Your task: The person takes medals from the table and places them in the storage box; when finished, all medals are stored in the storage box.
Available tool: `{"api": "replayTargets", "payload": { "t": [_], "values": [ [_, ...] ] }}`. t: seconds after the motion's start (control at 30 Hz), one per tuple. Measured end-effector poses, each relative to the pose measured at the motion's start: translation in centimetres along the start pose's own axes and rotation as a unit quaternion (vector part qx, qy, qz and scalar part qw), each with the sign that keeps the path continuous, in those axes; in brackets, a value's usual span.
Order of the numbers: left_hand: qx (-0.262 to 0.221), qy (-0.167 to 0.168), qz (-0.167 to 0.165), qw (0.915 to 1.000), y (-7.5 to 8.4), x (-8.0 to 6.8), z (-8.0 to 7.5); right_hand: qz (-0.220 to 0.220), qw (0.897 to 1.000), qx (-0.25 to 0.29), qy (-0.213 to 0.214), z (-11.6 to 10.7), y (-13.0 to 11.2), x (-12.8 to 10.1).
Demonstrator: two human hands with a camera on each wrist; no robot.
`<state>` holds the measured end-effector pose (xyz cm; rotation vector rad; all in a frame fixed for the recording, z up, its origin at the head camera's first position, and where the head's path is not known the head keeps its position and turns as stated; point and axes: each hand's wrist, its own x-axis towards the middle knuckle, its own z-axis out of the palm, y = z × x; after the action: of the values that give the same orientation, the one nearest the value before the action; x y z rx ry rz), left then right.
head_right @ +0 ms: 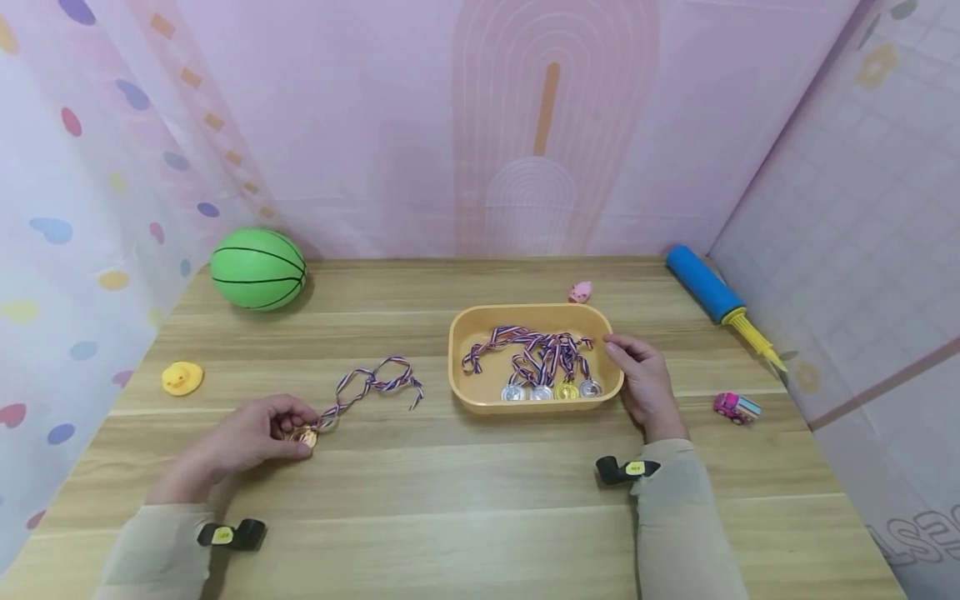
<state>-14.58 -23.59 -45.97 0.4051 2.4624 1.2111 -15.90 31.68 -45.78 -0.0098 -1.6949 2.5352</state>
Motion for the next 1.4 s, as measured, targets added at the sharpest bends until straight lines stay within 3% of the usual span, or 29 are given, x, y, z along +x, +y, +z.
{"api": "replayTargets", "payload": {
  "t": [0.23,0.53,0.93,1.17,1.4],
  "values": [
    [0.061,0.019,0.022,0.9977,0.29,-0.1,0.53,0.013,1.0,-0.014,0.003,-0.13,-0.1,0.08],
    [0.091,0.031,0.029,0.9949,0.92,0.11,0.57,0.017,1.0,-0.019,0.01,-0.24,-0.4,-0.01],
    [0.075,0.027,0.019,0.9967,0.63,0.14,0.46,0.029,0.999,-0.032,0.017,-0.36,-0.27,0.18],
    [0.057,0.044,-0.009,0.9974,0.91,0.32,0.59,0.027,0.999,-0.037,0.023,-0.22,-0.36,0.16],
    [0.072,0.077,0.004,0.9944,0.63,0.18,0.5,0.036,0.998,-0.038,0.027,-0.03,-0.25,0.18]
  ]
}}
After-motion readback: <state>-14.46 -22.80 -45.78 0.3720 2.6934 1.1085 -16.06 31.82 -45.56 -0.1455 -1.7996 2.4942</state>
